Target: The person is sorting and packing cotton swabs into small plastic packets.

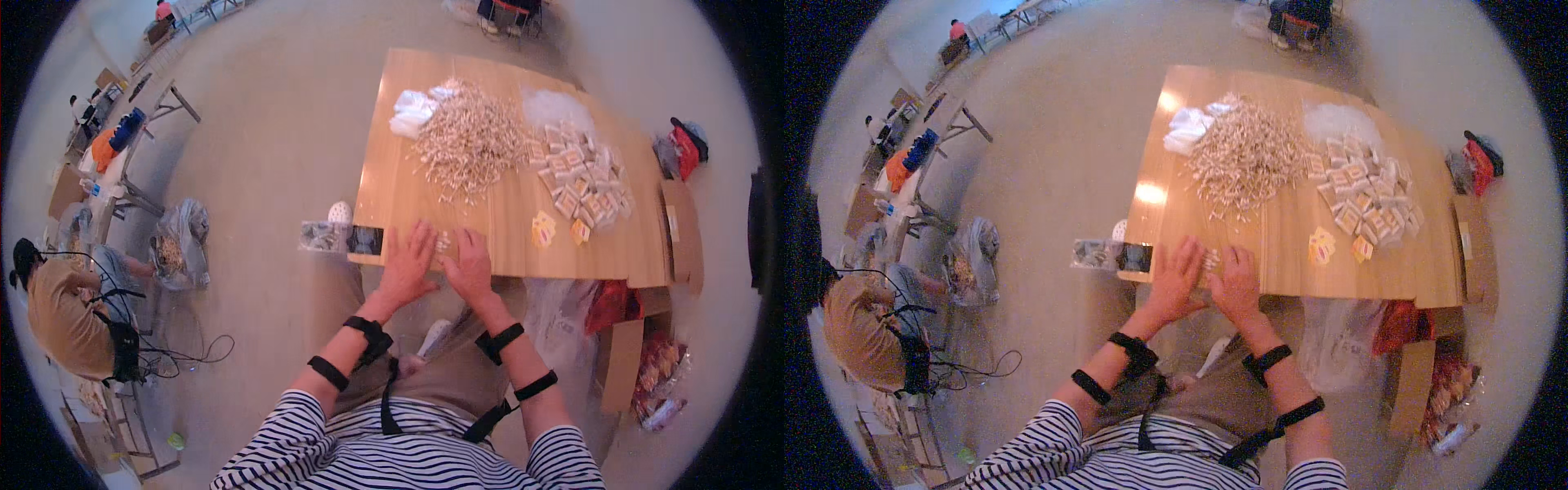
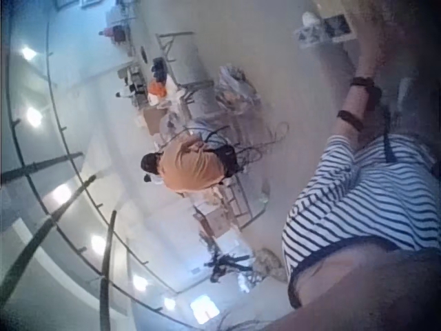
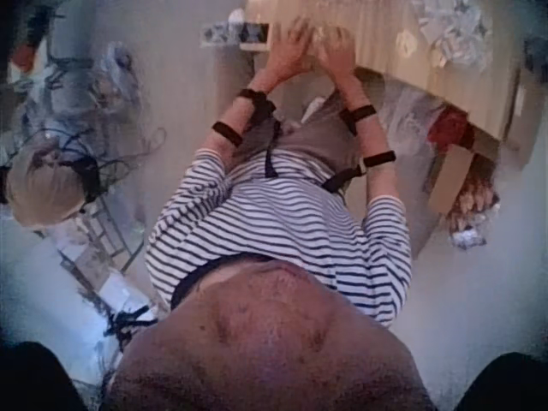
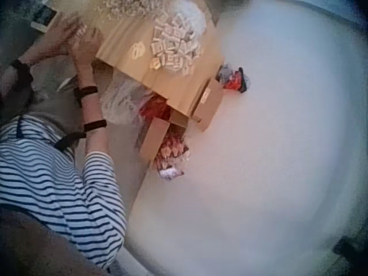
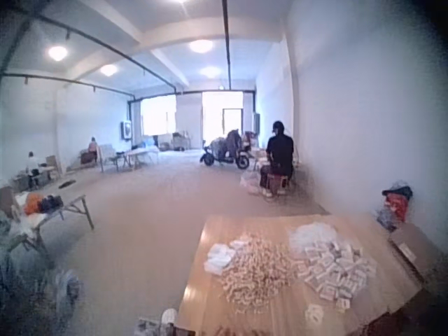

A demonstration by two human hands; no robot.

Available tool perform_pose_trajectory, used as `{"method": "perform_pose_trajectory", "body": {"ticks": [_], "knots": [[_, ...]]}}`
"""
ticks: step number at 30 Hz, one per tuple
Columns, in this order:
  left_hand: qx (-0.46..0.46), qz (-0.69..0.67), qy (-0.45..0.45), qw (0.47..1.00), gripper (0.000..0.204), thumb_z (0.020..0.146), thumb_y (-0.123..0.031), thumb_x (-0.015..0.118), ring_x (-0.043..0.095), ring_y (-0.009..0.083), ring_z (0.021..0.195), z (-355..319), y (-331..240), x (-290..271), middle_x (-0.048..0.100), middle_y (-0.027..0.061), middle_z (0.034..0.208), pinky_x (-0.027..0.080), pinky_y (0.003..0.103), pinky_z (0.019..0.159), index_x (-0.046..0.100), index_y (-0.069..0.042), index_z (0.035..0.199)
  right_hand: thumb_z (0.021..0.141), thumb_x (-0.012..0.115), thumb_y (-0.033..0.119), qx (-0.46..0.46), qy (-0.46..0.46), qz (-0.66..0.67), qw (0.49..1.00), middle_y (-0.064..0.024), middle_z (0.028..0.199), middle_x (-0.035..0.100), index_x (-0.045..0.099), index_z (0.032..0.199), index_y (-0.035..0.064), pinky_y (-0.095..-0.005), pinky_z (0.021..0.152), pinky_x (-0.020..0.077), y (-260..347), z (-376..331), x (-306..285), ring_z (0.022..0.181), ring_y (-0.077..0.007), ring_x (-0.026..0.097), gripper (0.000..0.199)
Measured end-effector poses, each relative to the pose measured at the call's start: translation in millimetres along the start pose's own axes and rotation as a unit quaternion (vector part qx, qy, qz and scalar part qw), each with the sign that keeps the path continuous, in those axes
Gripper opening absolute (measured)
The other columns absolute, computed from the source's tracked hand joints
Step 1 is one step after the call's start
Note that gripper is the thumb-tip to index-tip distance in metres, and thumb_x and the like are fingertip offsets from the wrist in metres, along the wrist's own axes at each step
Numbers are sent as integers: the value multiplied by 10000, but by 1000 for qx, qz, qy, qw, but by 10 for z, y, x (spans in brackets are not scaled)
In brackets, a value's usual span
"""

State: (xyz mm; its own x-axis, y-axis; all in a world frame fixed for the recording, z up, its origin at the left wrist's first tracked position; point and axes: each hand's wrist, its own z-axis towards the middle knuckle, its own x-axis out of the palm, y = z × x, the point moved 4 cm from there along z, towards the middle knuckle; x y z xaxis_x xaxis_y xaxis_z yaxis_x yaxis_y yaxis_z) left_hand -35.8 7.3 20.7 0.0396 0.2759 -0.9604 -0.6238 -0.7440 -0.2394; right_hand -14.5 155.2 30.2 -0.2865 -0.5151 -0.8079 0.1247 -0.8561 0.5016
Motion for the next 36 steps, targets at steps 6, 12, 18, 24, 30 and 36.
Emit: {"method": "perform_pose_trajectory", "body": {"ticks": [6, 12, 18, 24, 30, 36], "knots": [[-46, -41, -27, 998, 1084, 625, -435, 871, 151, 371, 1513, -315, 123, -311, 224, 194, 1602, 75, 676, 1162, 357, -54, 1500, 678, 838, 270, -38, 103, -24, 994, -251, 1528, 331, 298, 1492, -47, -497, 1167, 281, 143, -136, -44, 1420, -430, 301, 1027], [-38, -44, -35, 998, 1007, 621, -408, 874, 150, 388, 1508, -364, 104, -213, 224, 193, 1603, 80, 690, 1150, 421, -111, 1470, 634, 877, 283, -10, 146, -50, 988, -237, 1588, 241, 214, 1531, -32, -531, 1207, 194, 204, -148, 155, 1504, -386, 168, 1160], [-27, -42, -48, 998, 968, 602, -372, 878, 169, 387, 1503, -255, 66, -143, 248, 189, 1595, 94, 693, 1143, 456, -118, 1436, 623, 882, 288, -19, 138, -85, 987, -224, 1594, 237, 209, 1530, -27, -540, 1208, 185, 187, -183, 218, 1508, -375, 165, 1172], [-33, -23, -34, 999, 977, 622, -424, 869, 155, 397, 1502, -260, 87, -79, 240, 166, 1606, 95, 707, 1138, 449, -152, 1461, 623, 872, 312, -22, 138, -117, 983, -215, 1592, 247, 240, 1520, -27, -532, 1213, 175, 197, -165, 234, 1508, -365, 172, 1149], [-35, -20, -39, 998, 977, 613, -420, 876, 157, 401, 1501, -273, 85, -78, 249, 175, 1600, 100, 716, 1131, 457, -140, 1450, 616, 873, 315, -20, 136, -116, 984, -225, 1591, 248, 255, 1516, -29, -525, 1216, 167, 218, -153, 227, 1507, -361, 182, 1144], [-42, -22, -36, 998, 991, 593, -425, 882, 147, 395, 1507, -176, 95, -131, 250, 180, 1597, 78, 710, 1138, 461, -104, 1431, 617, 871, 310, -30, 123, -135, 983, -225, 1592, 250, 276, 1508, -31, -527, 1215, 170, 199, -167, 249, 1507, -359, 189, 1125]]}}
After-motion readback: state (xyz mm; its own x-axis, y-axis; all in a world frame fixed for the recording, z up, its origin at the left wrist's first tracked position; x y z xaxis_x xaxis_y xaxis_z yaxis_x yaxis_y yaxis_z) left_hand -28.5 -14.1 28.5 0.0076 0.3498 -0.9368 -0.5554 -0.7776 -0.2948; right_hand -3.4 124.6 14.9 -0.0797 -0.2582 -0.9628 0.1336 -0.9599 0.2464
